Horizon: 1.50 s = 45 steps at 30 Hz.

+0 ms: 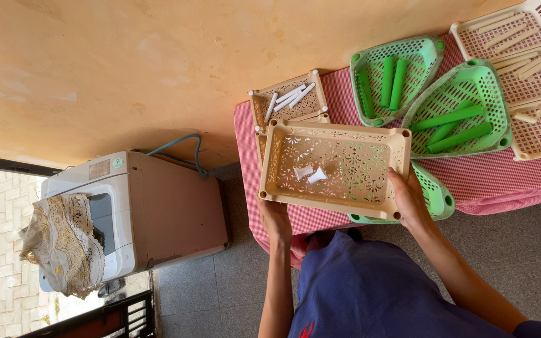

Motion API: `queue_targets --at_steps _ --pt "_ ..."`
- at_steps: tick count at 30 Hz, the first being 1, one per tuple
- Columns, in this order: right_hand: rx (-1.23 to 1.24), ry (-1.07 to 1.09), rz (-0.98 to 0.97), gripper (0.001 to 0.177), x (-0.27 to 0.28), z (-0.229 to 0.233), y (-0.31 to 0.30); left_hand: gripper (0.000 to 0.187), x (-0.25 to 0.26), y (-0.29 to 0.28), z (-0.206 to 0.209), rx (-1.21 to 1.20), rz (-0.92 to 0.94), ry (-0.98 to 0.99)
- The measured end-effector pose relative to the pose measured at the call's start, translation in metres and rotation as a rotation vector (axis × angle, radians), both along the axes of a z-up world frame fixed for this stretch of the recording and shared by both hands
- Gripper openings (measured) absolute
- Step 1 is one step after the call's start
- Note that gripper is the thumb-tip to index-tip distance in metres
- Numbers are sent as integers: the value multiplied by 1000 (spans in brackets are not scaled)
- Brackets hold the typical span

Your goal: The person disassembles a small beige plastic three-tiered storage rack on a table. They remove the white vertical support rods and corner connectors, then separate the three trays and place them on the table.

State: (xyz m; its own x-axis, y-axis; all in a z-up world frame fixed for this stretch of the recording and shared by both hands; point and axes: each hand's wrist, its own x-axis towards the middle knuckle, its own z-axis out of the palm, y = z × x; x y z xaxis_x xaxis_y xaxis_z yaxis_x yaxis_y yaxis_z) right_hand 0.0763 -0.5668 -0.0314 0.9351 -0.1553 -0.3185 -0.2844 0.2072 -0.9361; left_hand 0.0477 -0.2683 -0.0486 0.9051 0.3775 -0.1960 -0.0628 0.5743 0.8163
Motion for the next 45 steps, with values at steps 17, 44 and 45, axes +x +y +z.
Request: queue_targets --at_steps 17,44,45 --pt "-76 -45 30 48 3 9 -16 41 -8 54 -15 107 -14 256" --pt "-159 46 297 54 -14 12 4 46 32 80 38 497 -207 40" --pt "-166 42 300 54 -16 10 6 43 31 78 28 445 -195 -2"
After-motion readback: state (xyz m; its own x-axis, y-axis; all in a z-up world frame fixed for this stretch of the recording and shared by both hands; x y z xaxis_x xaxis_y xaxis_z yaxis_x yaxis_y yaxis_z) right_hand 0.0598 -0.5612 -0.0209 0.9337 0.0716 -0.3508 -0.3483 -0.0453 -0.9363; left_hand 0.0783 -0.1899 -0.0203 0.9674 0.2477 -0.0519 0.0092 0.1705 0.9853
